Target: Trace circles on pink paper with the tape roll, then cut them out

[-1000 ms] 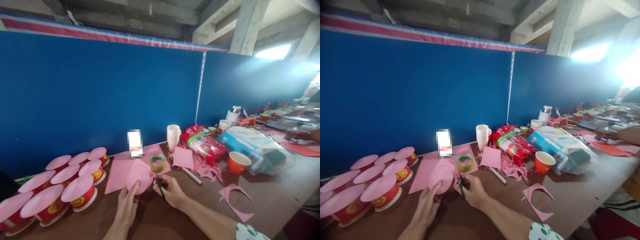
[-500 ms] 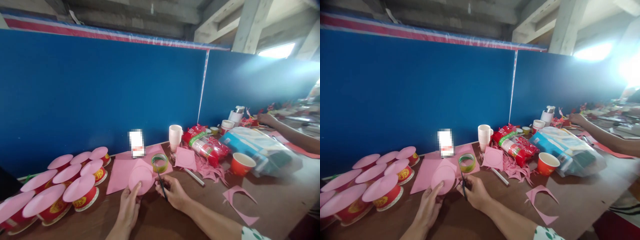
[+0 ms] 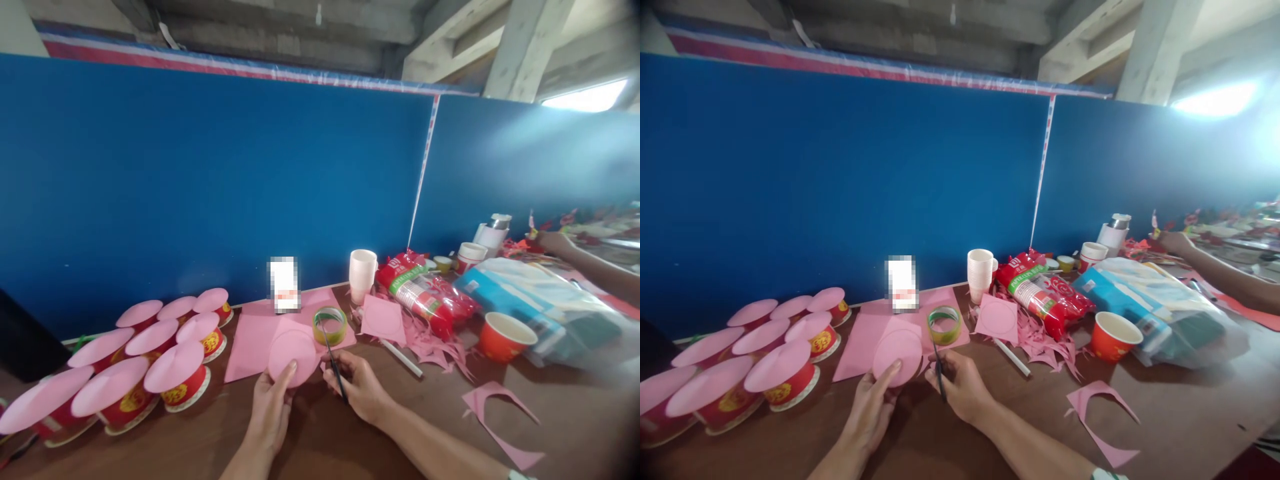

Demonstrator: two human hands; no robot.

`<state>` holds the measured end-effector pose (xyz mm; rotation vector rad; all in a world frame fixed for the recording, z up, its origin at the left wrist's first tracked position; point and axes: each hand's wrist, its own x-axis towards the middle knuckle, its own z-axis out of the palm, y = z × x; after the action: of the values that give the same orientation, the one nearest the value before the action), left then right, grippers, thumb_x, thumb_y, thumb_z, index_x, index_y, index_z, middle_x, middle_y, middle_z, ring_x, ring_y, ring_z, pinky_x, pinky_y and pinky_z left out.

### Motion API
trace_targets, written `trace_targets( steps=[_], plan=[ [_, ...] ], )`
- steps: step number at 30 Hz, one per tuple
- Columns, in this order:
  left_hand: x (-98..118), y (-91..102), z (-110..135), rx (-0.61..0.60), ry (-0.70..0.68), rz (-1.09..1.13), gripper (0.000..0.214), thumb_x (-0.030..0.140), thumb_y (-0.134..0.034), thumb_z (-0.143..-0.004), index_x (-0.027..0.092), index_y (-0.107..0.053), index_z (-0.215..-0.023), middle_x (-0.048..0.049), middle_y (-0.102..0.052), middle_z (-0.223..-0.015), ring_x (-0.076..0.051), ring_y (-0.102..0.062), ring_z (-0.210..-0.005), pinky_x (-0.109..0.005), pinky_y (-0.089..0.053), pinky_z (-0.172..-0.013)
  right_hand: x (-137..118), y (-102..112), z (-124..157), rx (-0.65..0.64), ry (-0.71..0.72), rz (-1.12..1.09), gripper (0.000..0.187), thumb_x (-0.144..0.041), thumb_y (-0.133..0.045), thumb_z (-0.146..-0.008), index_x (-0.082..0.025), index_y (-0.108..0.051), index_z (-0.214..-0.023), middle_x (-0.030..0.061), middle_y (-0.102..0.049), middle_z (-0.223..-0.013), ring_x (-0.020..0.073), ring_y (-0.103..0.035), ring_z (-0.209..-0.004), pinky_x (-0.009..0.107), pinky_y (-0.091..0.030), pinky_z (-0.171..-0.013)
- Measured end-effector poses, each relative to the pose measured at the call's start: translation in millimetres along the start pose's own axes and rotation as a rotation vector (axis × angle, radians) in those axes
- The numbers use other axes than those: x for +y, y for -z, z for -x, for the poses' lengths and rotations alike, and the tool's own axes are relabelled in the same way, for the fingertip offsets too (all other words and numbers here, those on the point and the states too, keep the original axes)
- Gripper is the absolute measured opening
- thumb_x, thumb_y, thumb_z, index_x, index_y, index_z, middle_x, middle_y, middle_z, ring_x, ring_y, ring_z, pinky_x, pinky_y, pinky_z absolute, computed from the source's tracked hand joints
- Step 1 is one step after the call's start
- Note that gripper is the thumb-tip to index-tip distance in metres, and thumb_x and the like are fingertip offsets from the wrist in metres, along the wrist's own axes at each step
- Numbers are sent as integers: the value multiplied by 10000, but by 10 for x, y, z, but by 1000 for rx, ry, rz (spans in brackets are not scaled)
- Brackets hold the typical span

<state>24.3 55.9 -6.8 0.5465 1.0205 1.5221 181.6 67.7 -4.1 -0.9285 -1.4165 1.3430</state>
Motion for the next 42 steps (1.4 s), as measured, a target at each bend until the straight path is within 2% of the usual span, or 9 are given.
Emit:
trace_targets(
  steps=[8, 16, 24, 36, 42],
  plan=[
    [39, -27, 59, -92, -18, 44, 475, 234, -755, -592, 126, -614, -1032, -80, -709, -836, -209, -660, -775, -265, -511, -688, 61, 17, 4, -22, 17, 70, 334, -373, -677, -710, -136, -600, -932, -15, -529, -641, 94, -464, -533, 198, -387, -469],
    [13, -4, 32, -114, -43, 38, 385, 293, -722, -637, 88, -647, -953, -104, -702, -794, -216, -654, -764, -285, -506, -689, 18, 17, 15, -43, 24, 70, 321, -353, -684, -708, -127, -608, -923, -15, -519, -654, 91, -442, -549, 200, -374, -486],
    [37, -34, 61, -99, -37, 35, 369, 297, -736, -616, 113, -661, -927, -94, -705, -804, -215, -653, -757, -280, -505, -678, 70, 23, 15, -47, 15, 63, 354, -397, -659, -726, -130, -595, -948, -20, -498, -644, 90, -427, -544, 206, -371, -485],
    [64, -64, 74, -73, -27, 45, 440, 248, -779, -535, 98, -667, -933, -88, -706, -768, -210, -653, -710, -282, -498, -665, 9, 14, 18, -99, 24, 64, 318, -411, -612, -769, -138, -592, -930, -21, -470, -640, 88, -405, -542, 207, -348, -483],
    [60, -49, 65, -80, -9, 42, 451, 311, -752, -593, 89, -652, -973, -108, -702, -785, -218, -649, -740, -284, -497, -670, 59, 22, 17, -78, -11, 59, 351, -411, -625, -759, -143, -576, -980, -17, -468, -663, 89, -415, -545, 199, -340, -468]
  ],
)
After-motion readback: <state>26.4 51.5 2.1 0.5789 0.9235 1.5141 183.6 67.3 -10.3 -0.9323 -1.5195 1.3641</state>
